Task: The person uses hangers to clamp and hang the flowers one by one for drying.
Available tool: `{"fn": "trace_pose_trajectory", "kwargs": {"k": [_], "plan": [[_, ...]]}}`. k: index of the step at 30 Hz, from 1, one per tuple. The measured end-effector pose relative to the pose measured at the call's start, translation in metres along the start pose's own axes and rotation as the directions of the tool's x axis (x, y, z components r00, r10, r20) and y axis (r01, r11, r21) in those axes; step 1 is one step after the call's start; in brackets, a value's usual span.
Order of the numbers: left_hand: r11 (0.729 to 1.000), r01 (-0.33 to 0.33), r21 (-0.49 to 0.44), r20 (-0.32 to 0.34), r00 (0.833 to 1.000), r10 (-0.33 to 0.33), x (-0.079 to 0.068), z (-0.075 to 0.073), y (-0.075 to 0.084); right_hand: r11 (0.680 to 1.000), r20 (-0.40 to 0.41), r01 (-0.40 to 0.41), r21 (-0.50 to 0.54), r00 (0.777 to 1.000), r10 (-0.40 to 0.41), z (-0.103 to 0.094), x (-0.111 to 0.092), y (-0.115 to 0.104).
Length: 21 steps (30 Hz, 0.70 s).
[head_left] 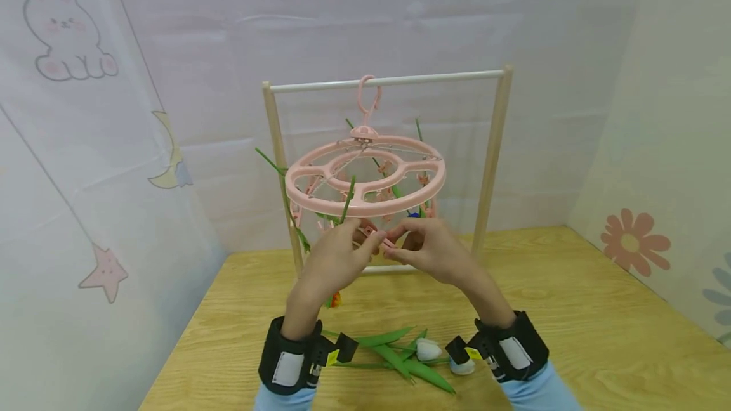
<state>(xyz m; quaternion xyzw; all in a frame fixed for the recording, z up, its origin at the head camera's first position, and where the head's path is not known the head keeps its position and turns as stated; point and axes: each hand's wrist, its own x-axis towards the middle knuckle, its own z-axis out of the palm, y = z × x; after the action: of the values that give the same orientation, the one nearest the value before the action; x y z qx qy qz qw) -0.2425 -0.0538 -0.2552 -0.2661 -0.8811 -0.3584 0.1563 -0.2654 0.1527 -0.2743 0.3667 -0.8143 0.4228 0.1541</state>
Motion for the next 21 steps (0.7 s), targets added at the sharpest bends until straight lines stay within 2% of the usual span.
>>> {"fn": "trace_pose_trajectory", "kwargs": {"k": [3,5,8,10,12,14,15,18,21], "plan": [[0.999,-0.002,0.039,-0.009,1.0,0.002,-0.002,-0.004,-0.001,1.0,0.063,0.002,0.017,0.998,-0.003,0.002,0.001,0.004],[0.998,0.005,0.056,-0.008,1.0,-0.004,-0.003,-0.007,-0.003,1.0,0.133,-0.006,0.004,0.991,0.006,0.003,0.0,0.009],[0.999,0.015,0.049,-0.002,1.0,-0.015,-0.003,-0.01,-0.003,0.997,0.275,-0.017,-0.081,0.961,0.039,0.008,-0.001,0.019],[0.999,0.012,0.046,-0.001,1.0,-0.012,-0.004,-0.011,-0.004,0.991,0.397,-0.048,-0.121,0.913,0.093,0.015,-0.002,0.026],[0.999,-0.003,0.048,-0.005,1.0,0.003,-0.004,-0.011,-0.004,0.981,0.504,-0.072,-0.178,0.85,0.154,0.025,-0.003,0.033],[0.998,-0.02,0.054,-0.011,1.0,0.021,-0.005,-0.012,-0.004,0.966,0.579,-0.107,-0.236,0.783,0.228,0.038,-0.004,0.038],[0.998,-0.024,0.06,-0.014,1.0,0.025,-0.005,-0.012,-0.004,0.956,0.598,-0.119,-0.267,0.758,0.261,0.045,-0.004,0.04],[0.997,-0.035,0.069,-0.023,0.999,0.037,-0.006,-0.012,-0.005,0.926,0.612,-0.131,-0.355,0.716,0.336,0.067,-0.006,0.045],[0.998,-0.028,0.064,-0.023,0.999,0.03,-0.006,-0.013,-0.005,0.896,0.597,-0.156,-0.415,0.697,0.397,0.086,-0.009,0.048]]}}
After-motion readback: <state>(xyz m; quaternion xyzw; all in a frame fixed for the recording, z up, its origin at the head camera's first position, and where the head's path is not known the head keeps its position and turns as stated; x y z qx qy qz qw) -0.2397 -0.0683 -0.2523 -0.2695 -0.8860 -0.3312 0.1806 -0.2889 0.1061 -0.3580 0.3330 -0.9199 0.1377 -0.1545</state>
